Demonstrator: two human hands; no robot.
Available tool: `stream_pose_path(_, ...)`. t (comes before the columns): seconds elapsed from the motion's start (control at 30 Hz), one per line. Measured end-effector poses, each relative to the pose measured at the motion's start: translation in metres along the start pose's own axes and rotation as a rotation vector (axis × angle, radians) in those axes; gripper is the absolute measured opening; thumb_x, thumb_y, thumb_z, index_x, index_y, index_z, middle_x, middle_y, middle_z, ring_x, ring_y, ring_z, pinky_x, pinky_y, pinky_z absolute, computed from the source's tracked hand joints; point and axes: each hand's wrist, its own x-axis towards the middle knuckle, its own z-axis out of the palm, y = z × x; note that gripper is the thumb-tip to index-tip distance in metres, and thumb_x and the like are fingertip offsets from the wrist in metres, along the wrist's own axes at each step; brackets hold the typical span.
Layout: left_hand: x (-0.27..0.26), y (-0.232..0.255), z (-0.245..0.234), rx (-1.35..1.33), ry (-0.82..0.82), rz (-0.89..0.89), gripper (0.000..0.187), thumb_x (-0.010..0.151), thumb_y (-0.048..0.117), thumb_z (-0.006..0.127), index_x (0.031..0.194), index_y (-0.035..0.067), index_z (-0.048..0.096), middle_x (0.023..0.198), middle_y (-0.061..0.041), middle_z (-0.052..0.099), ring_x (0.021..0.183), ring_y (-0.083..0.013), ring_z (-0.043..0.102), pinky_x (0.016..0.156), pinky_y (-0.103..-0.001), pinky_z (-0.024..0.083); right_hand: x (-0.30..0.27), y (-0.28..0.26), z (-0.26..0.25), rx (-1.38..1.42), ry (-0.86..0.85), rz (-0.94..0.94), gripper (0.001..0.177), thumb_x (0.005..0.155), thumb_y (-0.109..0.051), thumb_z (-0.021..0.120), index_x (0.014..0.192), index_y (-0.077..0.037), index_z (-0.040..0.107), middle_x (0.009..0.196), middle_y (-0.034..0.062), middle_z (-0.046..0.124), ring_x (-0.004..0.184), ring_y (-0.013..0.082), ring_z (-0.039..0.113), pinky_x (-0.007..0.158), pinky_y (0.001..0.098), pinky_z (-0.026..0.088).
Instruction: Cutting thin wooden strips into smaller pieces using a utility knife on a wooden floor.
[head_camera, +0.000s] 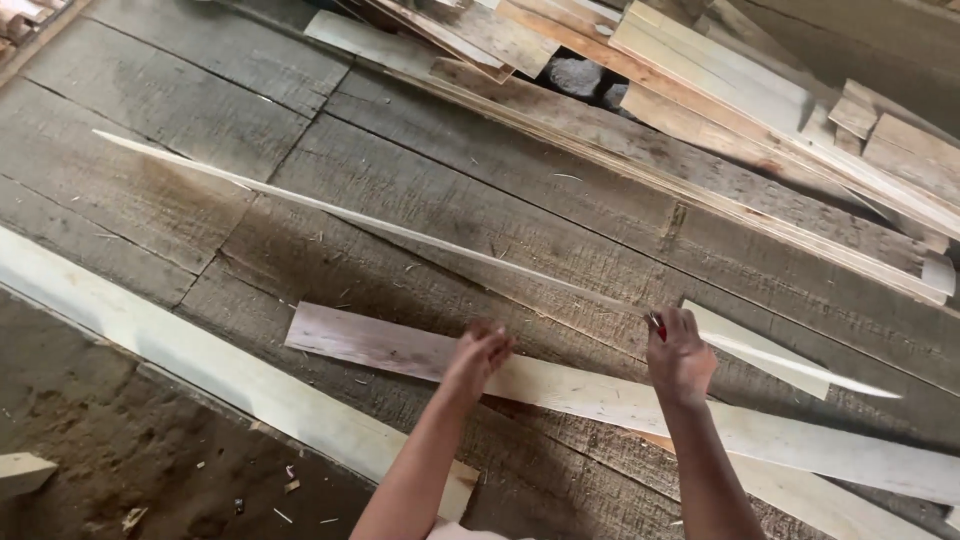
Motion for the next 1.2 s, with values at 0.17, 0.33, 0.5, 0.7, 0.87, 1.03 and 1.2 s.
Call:
stream_pose_path(0.17, 0.004, 0.053, 0.010, -0.266, -0.060, 0.132, 0.100, 0.088, 0.013, 0.075, 0.162, 0.035, 0.011, 0.169, -0.016, 0.011, 0.144, -0.0428, 0.038, 0.110, -0.047, 0.040, -0.014, 0.029, -0.020, 0.118, 0.110, -0.070, 0.013, 0.096, -0.034, 0.077, 0.099, -0.026, 0.068, 0.084, -0.0046, 0.060, 0.063, 0.0312, 0.069, 0.057, 0.0437, 0.060)
stream_pose_path(0.33, 0.007, 0.065, 0.012, -0.462, -0.242, 0.245, 0.060, 0.088, 0.023, 0.075, 0.137, 0.045, 0.050, 0.160, -0.007, 0.040, 0.135, -0.0382, 0.052, 0.099, -0.047, 0.052, -0.029, 0.034, -0.052, 0.274, 0.134, -0.055, 0.018, 0.085, -0.023, 0.086, 0.094, -0.021, 0.071, 0.080, -0.0027, 0.062, 0.067, 0.0299, 0.069, 0.056, 0.0412, 0.058)
stream_pose_path(0.5, -0.030, 0.090, 0.054, -0.415, -0.084, 0.345, 0.069, 0.095, 0.025, 0.066, 0.152, 0.027, 0.029, 0.150, -0.018, 0.044, 0.127, -0.0412, 0.056, 0.104, -0.058, 0.050, -0.040, 0.037, -0.043, 0.371, 0.209, -0.027, 0.019, 0.083, -0.022, 0.088, 0.096, -0.022, 0.073, 0.083, -0.0018, 0.066, 0.069, 0.0303, 0.069, 0.054, 0.0399, 0.058)
stream_pose_path(0.7, -0.050, 0.105, 0.089, -0.287, 0.029, 0.374, 0.088, 0.089, 0.024, 0.073, 0.159, 0.018, 0.018, 0.140, -0.020, 0.055, 0.114, -0.0385, 0.065, 0.094, -0.056, 0.057, -0.045, 0.047, -0.055, 0.524, 0.148, 0.052, 0.026, 0.091, -0.009, 0.082, 0.112, -0.006, 0.067, 0.099, 0.0148, 0.065, 0.074, 0.0337, 0.067, 0.059, 0.0407, 0.060)
stream_pose_path(0.87, -0.031, 0.105, 0.076, -0.271, 0.044, 0.371, 0.087, 0.090, 0.028, 0.074, 0.156, 0.020, 0.019, 0.131, -0.017, 0.060, 0.107, -0.0358, 0.069, 0.087, -0.052, 0.062, -0.051, 0.048, -0.073, 0.495, 0.214, 0.127, 0.046, 0.089, -0.011, 0.084, 0.124, 0.000, 0.056, 0.117, 0.0206, 0.056, 0.089, 0.0394, 0.066, 0.062, 0.0458, 0.061)
stream_pose_path(1.03, -0.001, 0.115, 0.019, -0.200, 0.068, 0.405, 0.039, 0.093, 0.041, 0.068, 0.125, 0.023, 0.055, 0.118, -0.006, 0.069, 0.096, -0.0284, 0.073, 0.080, -0.046, 0.065, -0.053, 0.039, -0.089, 0.433, 0.317, 0.145, 0.068, 0.087, -0.023, 0.084, 0.142, -0.003, 0.050, 0.148, 0.0252, 0.045, 0.100, 0.0459, 0.064, 0.075, 0.0539, 0.062)
stream_pose_path(1.2, -0.029, 0.157, -0.025, -0.258, 0.164, 0.482, 0.028, 0.094, 0.052, 0.064, 0.104, 0.026, 0.066, 0.115, -0.005, 0.074, 0.089, -0.0287, 0.076, 0.078, -0.047, 0.067, -0.053, 0.041, -0.113, 0.358, 0.434, 0.128, 0.070, 0.079, -0.018, 0.091, 0.135, -0.005, 0.053, 0.155, 0.0227, 0.040, 0.118, 0.0484, 0.061, 0.080, 0.0562, 0.061)
